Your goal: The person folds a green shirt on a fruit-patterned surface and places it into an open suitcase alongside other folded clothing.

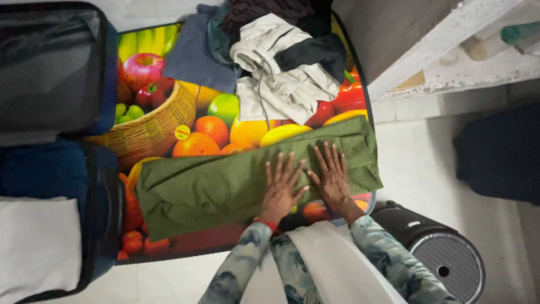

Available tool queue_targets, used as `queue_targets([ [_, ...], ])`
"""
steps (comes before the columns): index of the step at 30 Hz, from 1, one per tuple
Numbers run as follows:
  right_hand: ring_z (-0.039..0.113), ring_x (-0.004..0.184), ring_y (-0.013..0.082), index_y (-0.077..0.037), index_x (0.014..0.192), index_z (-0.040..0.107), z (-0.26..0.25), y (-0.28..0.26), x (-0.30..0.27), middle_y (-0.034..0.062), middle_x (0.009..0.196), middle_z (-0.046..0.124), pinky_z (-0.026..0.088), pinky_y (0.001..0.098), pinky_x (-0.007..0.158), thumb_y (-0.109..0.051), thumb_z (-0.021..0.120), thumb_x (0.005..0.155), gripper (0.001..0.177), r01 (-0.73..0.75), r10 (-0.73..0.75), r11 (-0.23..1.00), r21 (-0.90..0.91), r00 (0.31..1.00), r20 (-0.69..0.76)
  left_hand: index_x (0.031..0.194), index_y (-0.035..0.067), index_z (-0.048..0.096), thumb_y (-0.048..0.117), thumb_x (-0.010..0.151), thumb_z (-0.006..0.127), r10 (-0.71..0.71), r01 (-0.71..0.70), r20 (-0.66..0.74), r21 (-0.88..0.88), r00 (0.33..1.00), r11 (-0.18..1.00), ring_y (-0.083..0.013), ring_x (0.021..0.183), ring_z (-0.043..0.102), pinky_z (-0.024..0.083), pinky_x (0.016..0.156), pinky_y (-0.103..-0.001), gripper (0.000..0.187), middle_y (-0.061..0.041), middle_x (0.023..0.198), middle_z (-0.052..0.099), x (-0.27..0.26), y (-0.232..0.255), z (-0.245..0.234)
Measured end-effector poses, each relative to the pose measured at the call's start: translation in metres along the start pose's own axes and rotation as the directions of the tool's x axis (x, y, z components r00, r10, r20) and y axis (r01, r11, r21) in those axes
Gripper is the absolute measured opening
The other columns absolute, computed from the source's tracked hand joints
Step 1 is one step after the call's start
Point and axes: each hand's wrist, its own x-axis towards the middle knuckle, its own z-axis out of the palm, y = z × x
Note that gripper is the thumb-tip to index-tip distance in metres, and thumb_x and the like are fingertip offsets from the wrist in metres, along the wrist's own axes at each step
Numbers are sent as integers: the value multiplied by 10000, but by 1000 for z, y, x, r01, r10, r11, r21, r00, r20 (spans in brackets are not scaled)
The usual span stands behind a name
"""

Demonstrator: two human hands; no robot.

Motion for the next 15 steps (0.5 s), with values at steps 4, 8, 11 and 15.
queue_targets([
  [4, 164, 1580, 352, -203, 1634, 284, -1, 26, -9, 127, 1711, 218, 143, 563, 1256, -523, 568, 968, 791, -159, 159, 987, -20, 987, -27, 1618, 276, 238, 584, 952, 564, 39, -37, 128, -22, 991, 999, -357, 1597, 97, 75, 1262, -647, 803, -97, 1722, 148, 23, 3, 24],
  [8, 159, 1574, 345, -220, 1633, 286, -4, 43, -9, 126, 1707, 208, 149, 556, 1246, -532, 555, 968, 783, -175, 176, 984, -30, 984, 29, 1621, 322, 203, 650, 911, 538, 10, -35, 297, 81, 955, 996, -337, 1569, 95, 63, 1222, -654, 851, -71, 1704, 143, 28, -10, 34],
  [11, 148, 1580, 366, -195, 1636, 275, 0, 38, -13, 141, 1710, 196, 142, 565, 1251, -511, 560, 976, 785, -171, 171, 985, 26, 985, 26, 1633, 329, 208, 681, 920, 502, 45, -72, 213, 123, 976, 990, -337, 1572, 109, 75, 1224, -656, 848, -68, 1711, 155, 20, -14, 38],
  [15, 131, 1609, 351, -213, 1651, 259, -3, 36, -20, 104, 1738, 190, 134, 585, 1274, -461, 569, 985, 776, -227, 227, 974, 13, 973, -40, 1637, 313, 203, 706, 925, 478, 29, -59, 214, 138, 976, 989, -343, 1575, 104, 68, 1211, -666, 858, -95, 1712, 146, 14, -24, 28],
])
